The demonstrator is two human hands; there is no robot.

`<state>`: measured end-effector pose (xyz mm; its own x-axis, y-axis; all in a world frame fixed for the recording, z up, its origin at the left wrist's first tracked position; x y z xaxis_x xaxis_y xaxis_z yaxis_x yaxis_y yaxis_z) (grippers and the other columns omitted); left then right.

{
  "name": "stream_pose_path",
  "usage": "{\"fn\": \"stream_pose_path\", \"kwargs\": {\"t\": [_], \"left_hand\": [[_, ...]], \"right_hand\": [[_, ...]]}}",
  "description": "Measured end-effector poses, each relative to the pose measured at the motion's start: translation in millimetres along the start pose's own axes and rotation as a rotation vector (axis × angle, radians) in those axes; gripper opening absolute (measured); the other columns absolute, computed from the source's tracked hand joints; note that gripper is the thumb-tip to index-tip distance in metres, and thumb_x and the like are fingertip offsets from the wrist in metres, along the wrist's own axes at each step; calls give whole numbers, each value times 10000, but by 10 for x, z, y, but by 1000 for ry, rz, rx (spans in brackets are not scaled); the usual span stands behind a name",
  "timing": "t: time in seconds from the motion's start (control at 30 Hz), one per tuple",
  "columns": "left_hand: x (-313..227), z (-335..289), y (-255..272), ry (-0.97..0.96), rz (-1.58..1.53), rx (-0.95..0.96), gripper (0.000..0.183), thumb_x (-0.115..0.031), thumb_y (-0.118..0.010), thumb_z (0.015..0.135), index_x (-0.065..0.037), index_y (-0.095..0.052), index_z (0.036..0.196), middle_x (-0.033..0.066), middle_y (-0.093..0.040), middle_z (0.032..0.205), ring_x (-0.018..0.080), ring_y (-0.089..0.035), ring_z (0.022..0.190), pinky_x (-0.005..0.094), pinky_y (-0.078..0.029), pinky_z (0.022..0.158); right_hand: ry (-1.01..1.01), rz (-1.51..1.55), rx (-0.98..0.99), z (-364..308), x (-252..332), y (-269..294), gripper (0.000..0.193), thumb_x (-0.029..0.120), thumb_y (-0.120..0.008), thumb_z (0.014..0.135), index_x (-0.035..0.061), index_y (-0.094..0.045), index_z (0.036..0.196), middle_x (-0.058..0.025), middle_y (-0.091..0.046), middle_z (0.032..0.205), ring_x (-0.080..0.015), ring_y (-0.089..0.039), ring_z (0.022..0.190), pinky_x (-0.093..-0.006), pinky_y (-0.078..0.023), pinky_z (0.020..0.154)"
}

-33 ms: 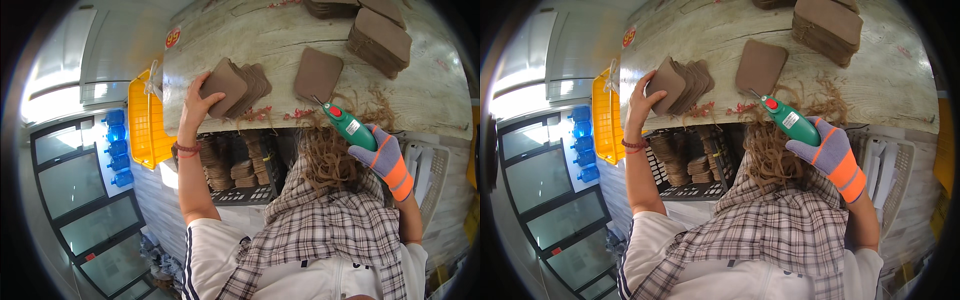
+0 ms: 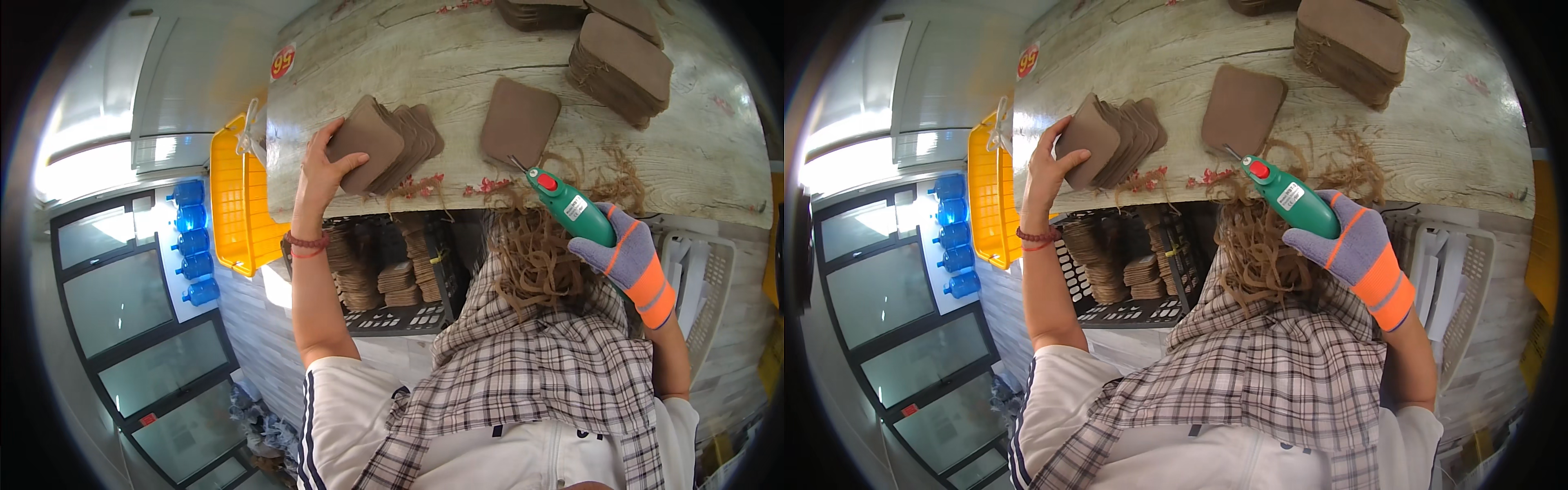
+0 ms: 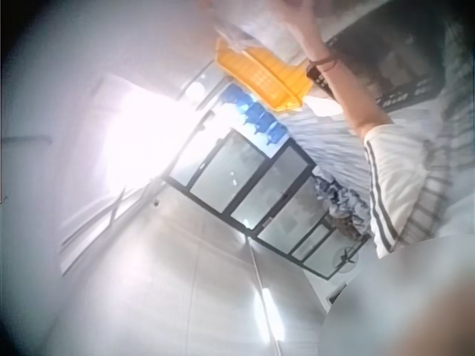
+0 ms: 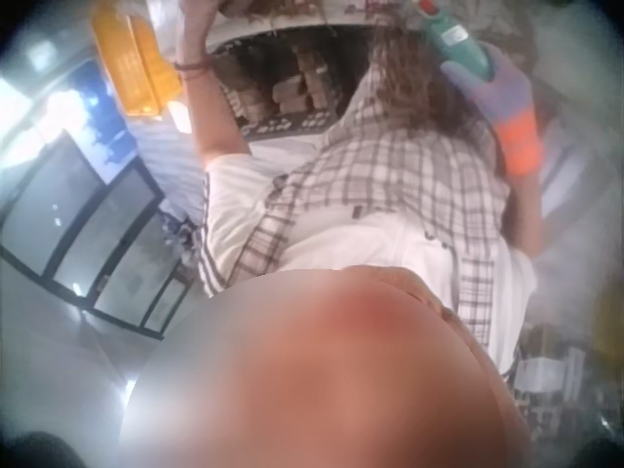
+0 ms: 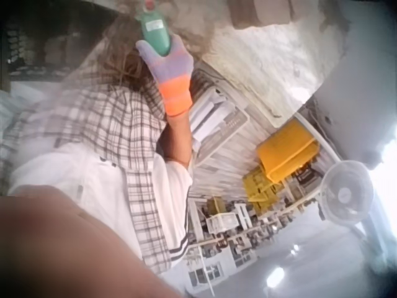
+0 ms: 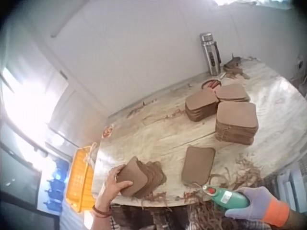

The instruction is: The person uses a rotary tool to trim the edges of small rectangular craft material pieces. They handle the pieces one at a time, rotating them to smooth all sides, and place finished pieces into a black crate below the workbench.

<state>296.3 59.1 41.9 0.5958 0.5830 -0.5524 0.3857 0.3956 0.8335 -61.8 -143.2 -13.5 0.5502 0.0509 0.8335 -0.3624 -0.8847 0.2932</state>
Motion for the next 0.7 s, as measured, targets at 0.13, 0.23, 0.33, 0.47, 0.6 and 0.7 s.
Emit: {"fn": "stream_pose_path", "kwargs": {"t": [0.13, 0.23, 0.33, 0.47, 0.6, 0.7], "left_hand": [[-197, -13, 43, -64, 190, -54, 636, -186, -784, 646, -79, -540, 1223, 118, -520, 1210, 294, -453, 1171, 379, -354, 1010], [-302, -12, 40, -83, 150, -46, 601, -152, -792, 616, -76, -554, 1163, 117, -526, 1168, 296, -438, 1166, 383, -364, 993], [-377, -34, 70, -137, 234, -104, 613, -131, -800, 608, -77, -547, 1163, 116, -522, 1175, 282, -451, 1150, 374, -372, 983], [-243, -42, 53, -15, 64, -89, 614, -105, -796, 612, -67, -537, 1168, 100, -539, 1133, 240, -492, 1065, 346, -403, 939], [-371, -121, 122, -74, 5, -207, 603, -59, -792, 594, -39, -529, 1136, 104, -527, 1107, 242, -497, 1043, 336, -414, 915], [-314, -101, 143, -53, 32, -165, 571, -28, -788, 587, -31, -530, 1097, 98, -541, 1048, 227, -522, 992, 323, -433, 880]], "right_hand": [[122, -64, 3, 59, 109, -28, 598, 376, -785, 716, -12, -575, 1120, -126, -669, 813, -175, -662, 734, -285, -516, 680], [148, -64, 9, 80, 173, -56, 597, 376, -786, 713, -4, -576, 1123, -131, -671, 824, -187, -664, 738, -291, -517, 684], [168, -67, 4, 101, 226, -55, 595, 382, -786, 710, 1, -580, 1119, -135, -671, 825, -199, -666, 737, -297, -518, 684], [185, -83, -2, 104, 251, -61, 605, 398, -786, 704, 3, -581, 1113, -145, -671, 817, -221, -670, 728, -307, -522, 678], [205, -113, -17, 98, 261, -57, 614, 409, -786, 699, 2, -581, 1110, -149, -670, 808, -233, -672, 720, -314, -524, 672], [191, -101, -4, 89, 269, -69, 615, 411, -786, 700, 2, -581, 1112, -151, -670, 813, -233, -673, 724, -312, -524, 674]]}}
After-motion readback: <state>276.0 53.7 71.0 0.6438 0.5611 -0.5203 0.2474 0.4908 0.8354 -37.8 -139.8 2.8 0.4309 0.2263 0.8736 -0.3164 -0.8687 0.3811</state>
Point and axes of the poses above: each hand's wrist, its own z-axis towards the middle knuckle, its own y-axis out of the back of the hand, x = y × z, the point moved 9 cm from there along z, towards the middle knuckle
